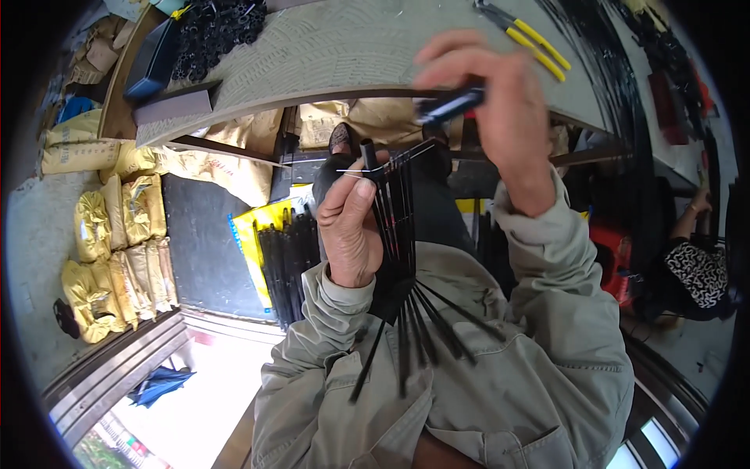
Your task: Assembling black plastic rods into a central hub and using pliers to secure the components.
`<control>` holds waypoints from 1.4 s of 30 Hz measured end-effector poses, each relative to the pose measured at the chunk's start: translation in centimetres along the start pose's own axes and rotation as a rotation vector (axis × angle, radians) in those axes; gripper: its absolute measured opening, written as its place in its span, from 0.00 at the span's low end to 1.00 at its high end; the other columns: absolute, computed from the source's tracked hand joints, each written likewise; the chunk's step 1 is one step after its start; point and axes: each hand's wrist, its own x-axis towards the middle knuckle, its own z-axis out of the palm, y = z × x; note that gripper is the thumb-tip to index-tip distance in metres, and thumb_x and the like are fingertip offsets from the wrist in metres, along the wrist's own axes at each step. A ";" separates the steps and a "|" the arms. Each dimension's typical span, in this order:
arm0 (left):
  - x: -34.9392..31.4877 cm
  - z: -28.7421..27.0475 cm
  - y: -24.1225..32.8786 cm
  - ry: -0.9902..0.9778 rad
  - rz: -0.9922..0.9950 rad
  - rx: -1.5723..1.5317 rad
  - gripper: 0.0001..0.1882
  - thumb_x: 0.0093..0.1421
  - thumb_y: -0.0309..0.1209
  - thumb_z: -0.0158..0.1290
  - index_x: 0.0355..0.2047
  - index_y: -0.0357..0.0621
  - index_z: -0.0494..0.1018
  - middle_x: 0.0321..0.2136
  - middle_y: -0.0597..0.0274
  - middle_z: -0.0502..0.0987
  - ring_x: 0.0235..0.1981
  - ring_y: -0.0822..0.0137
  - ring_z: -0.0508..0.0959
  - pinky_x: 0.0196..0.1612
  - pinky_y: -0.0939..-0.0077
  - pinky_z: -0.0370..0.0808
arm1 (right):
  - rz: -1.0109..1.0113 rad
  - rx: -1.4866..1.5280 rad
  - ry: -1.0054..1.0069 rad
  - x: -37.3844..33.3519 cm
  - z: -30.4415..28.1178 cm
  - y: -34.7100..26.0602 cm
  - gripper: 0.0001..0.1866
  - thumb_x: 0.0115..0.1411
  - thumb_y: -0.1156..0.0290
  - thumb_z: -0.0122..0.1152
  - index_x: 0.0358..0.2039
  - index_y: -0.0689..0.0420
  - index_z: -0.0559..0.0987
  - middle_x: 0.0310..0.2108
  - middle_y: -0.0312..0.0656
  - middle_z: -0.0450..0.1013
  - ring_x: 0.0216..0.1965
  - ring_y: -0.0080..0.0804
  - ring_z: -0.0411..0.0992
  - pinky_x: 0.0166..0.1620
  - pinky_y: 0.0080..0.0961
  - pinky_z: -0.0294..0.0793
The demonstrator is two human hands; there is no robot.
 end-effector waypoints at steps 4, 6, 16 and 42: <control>-0.7 -0.3 0.1 -0.010 -0.009 -0.071 0.09 0.54 0.20 0.51 0.36 0.34 0.72 0.35 0.59 0.75 0.35 0.75 0.73 0.43 0.82 0.69 | 0.510 0.028 -0.760 2.8 3.1 -2.2 0.19 0.59 0.58 0.49 0.41 0.62 0.71 0.26 0.35 0.72 0.19 0.14 0.61 0.23 0.11 0.61; -1.0 -0.8 0.0 -0.016 0.009 -0.083 0.08 0.54 0.20 0.51 0.36 0.34 0.73 0.35 0.60 0.75 0.35 0.75 0.73 0.42 0.83 0.70 | 0.534 0.080 -0.825 3.4 3.3 -2.2 0.18 0.57 0.62 0.53 0.43 0.60 0.70 0.26 0.34 0.72 0.18 0.12 0.61 0.22 0.10 0.60; -1.5 -0.4 0.5 -0.079 -0.031 -0.091 0.11 0.53 0.21 0.52 0.38 0.34 0.72 0.35 0.62 0.75 0.35 0.76 0.74 0.43 0.83 0.69 | 0.553 0.137 -0.842 2.1 4.5 -1.5 0.22 0.51 0.72 0.61 0.47 0.58 0.67 0.25 0.34 0.72 0.22 0.13 0.64 0.25 0.10 0.63; -1.0 -1.0 0.2 0.023 0.040 -0.081 0.15 0.53 0.21 0.53 0.43 0.35 0.70 0.32 0.69 0.73 0.34 0.81 0.70 0.41 0.87 0.65 | 0.243 -0.320 -0.637 0.8 6.6 -1.5 0.26 0.37 0.64 0.73 0.30 0.58 0.65 0.15 0.32 0.62 0.16 0.17 0.59 0.19 0.16 0.57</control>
